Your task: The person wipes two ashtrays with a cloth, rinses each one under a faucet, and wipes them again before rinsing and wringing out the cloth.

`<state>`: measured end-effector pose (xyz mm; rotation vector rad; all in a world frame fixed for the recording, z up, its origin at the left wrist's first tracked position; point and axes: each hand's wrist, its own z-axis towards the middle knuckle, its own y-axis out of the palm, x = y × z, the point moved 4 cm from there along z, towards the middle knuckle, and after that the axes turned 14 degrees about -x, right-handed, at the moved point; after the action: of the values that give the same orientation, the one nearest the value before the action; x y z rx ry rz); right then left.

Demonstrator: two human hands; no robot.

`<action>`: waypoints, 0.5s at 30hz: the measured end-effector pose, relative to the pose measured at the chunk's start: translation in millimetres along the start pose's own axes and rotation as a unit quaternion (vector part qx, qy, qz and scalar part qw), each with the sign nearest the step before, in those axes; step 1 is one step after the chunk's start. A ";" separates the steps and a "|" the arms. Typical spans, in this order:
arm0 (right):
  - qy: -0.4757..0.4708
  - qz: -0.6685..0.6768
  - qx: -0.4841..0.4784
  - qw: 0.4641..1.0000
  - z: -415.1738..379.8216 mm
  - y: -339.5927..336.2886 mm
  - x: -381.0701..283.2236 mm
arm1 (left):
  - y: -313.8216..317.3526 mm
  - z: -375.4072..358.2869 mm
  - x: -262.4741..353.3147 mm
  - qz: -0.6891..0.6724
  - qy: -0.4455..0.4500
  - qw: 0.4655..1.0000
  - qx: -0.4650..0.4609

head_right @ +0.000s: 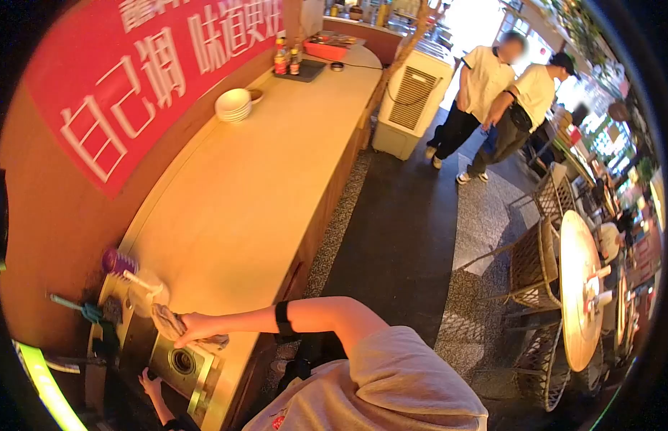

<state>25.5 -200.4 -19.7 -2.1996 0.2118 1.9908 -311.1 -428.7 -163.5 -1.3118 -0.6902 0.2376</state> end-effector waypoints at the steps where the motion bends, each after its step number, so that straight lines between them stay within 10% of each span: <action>1: 0.006 -0.029 0.020 0.999 -26.0 -18.8 0.3 | -4.2 -3.5 30.7 -0.011 -0.047 0.999 -0.002; 5: 0.033 0.067 0.068 0.995 -115.4 -83.8 24.5 | -1.3 9.8 76.0 -0.126 -0.044 0.989 -0.063; 11: 0.059 0.053 0.196 0.977 -217.3 -174.4 41.3 | -27.9 12.3 417.5 -0.509 0.000 0.849 -0.143; 15: -0.097 0.290 0.273 0.912 -240.9 -205.4 48.6 | 24.4 8.9 588.5 -0.561 0.037 0.785 -0.261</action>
<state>308.7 -52.1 -39.1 -1.6770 1.3440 2.0347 148.0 -102.2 8.5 -1.1828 -1.4119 -1.0422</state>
